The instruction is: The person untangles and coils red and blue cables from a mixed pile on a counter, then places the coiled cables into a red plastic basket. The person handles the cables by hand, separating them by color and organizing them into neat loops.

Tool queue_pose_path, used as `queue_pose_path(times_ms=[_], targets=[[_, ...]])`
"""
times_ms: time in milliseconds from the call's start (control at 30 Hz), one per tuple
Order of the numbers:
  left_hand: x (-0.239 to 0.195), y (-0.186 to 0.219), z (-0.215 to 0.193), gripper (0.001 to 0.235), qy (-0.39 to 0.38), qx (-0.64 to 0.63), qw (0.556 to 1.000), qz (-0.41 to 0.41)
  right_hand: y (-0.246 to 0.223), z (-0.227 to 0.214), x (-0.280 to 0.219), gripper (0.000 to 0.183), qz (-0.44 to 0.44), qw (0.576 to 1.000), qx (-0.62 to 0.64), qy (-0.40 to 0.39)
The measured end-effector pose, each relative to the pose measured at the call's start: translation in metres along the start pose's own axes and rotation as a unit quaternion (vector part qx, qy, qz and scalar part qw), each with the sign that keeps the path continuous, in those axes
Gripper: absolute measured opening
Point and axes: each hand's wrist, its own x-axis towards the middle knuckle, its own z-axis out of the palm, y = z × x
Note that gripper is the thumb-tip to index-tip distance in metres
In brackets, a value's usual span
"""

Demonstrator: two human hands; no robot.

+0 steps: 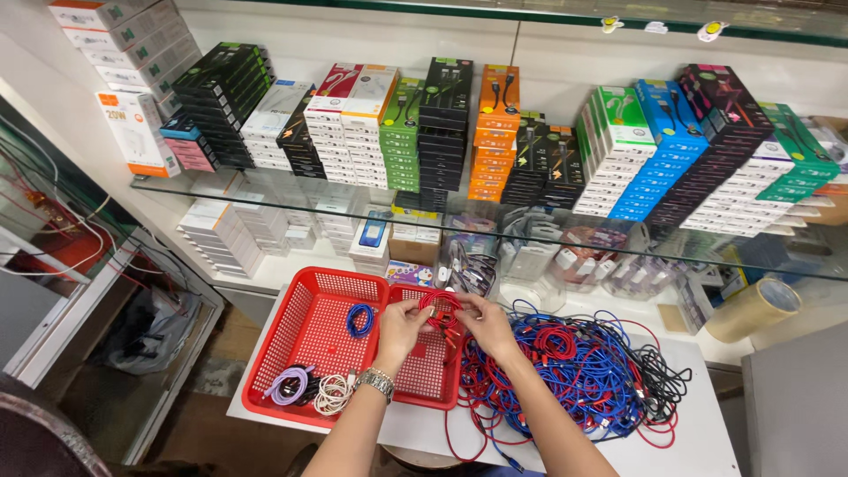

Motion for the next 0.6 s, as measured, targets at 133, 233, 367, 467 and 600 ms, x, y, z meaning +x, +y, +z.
queue_pose_path(times_ms=[133,233,367,467,600], targets=[[0.012,-0.038,-0.019,0.029,0.081,-0.045,0.995,-0.043,0.04,0.044,0.023,0.034,0.074,0.991,0.111,-0.001],[0.012,-0.071,-0.018,0.031,0.116,-0.075,0.987,-0.08,0.068,0.078,0.033,0.033,0.156,0.981,0.116,0.021],[0.012,-0.111,-0.014,0.04,0.102,0.061,0.987,-0.105,0.095,0.111,0.052,0.032,0.217,0.972,0.08,0.03],[0.017,-0.137,-0.007,0.048,0.063,0.09,0.987,-0.119,0.113,0.131,0.065,0.03,0.235,0.967,0.087,0.048],[0.036,-0.153,-0.012,0.055,0.026,0.104,0.988,-0.108,0.135,0.143,0.078,0.029,0.268,0.958,0.082,0.065]])
